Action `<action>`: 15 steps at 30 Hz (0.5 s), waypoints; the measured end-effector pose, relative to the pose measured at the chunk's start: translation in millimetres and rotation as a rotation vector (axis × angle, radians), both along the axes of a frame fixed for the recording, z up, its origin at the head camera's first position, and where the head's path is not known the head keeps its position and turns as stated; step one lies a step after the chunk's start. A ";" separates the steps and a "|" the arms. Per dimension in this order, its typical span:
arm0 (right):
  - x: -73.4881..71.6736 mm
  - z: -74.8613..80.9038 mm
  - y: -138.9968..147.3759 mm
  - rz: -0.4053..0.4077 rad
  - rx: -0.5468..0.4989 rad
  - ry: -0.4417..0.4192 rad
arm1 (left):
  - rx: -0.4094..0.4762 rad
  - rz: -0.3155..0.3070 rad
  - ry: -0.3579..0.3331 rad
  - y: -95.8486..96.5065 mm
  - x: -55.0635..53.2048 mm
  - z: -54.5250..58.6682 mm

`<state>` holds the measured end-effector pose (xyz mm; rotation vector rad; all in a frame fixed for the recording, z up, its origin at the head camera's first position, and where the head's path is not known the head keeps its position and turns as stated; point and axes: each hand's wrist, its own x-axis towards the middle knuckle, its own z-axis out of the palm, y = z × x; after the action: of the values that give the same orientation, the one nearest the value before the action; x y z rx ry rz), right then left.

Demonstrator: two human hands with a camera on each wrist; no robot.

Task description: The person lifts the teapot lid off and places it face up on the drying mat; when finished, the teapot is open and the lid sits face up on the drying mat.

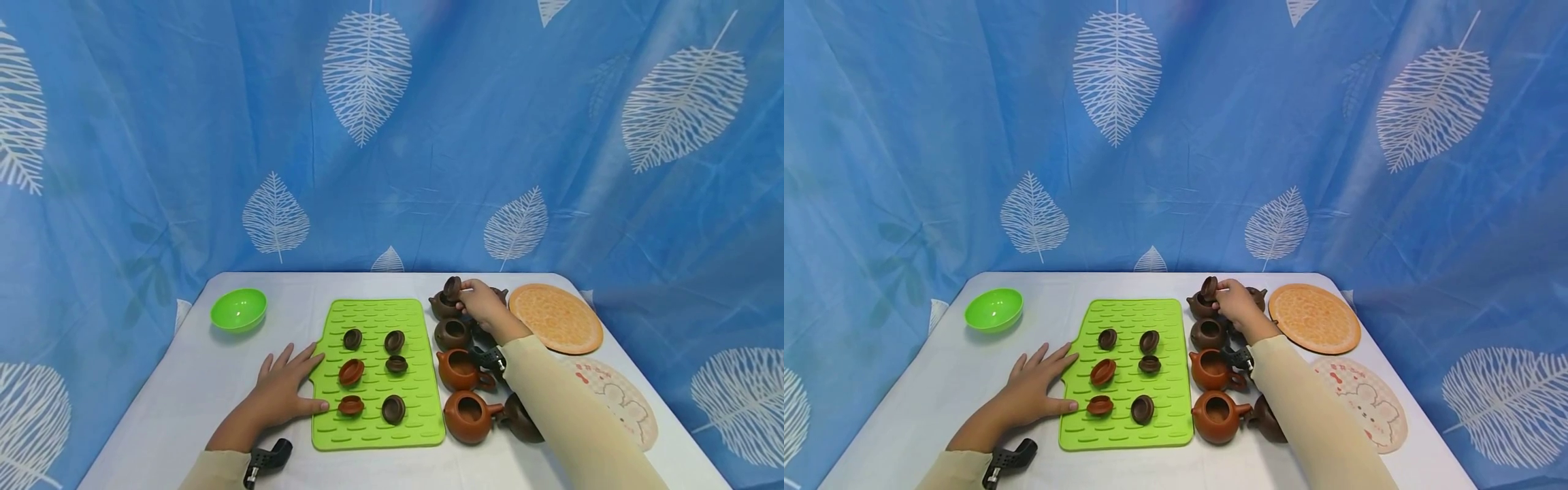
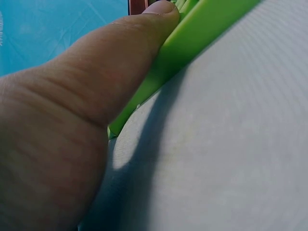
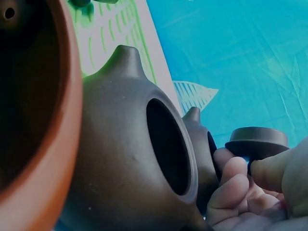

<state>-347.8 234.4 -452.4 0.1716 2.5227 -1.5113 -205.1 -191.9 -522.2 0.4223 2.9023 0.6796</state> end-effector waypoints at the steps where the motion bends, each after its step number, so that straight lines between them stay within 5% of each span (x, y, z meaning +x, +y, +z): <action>1: -0.4 -0.3 0.5 -0.003 -0.027 -0.006 | -0.001 0.000 -0.001 0.2 0.0 0.2; 15: -5.8 2.5 -2.6 0.029 -0.786 -0.038 | -0.001 0.000 0.004 0.1 0.5 0.2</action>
<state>-353.6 231.8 -449.9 0.0394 1.7112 -2.3041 -204.5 -191.8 -522.1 0.4241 2.9061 0.6776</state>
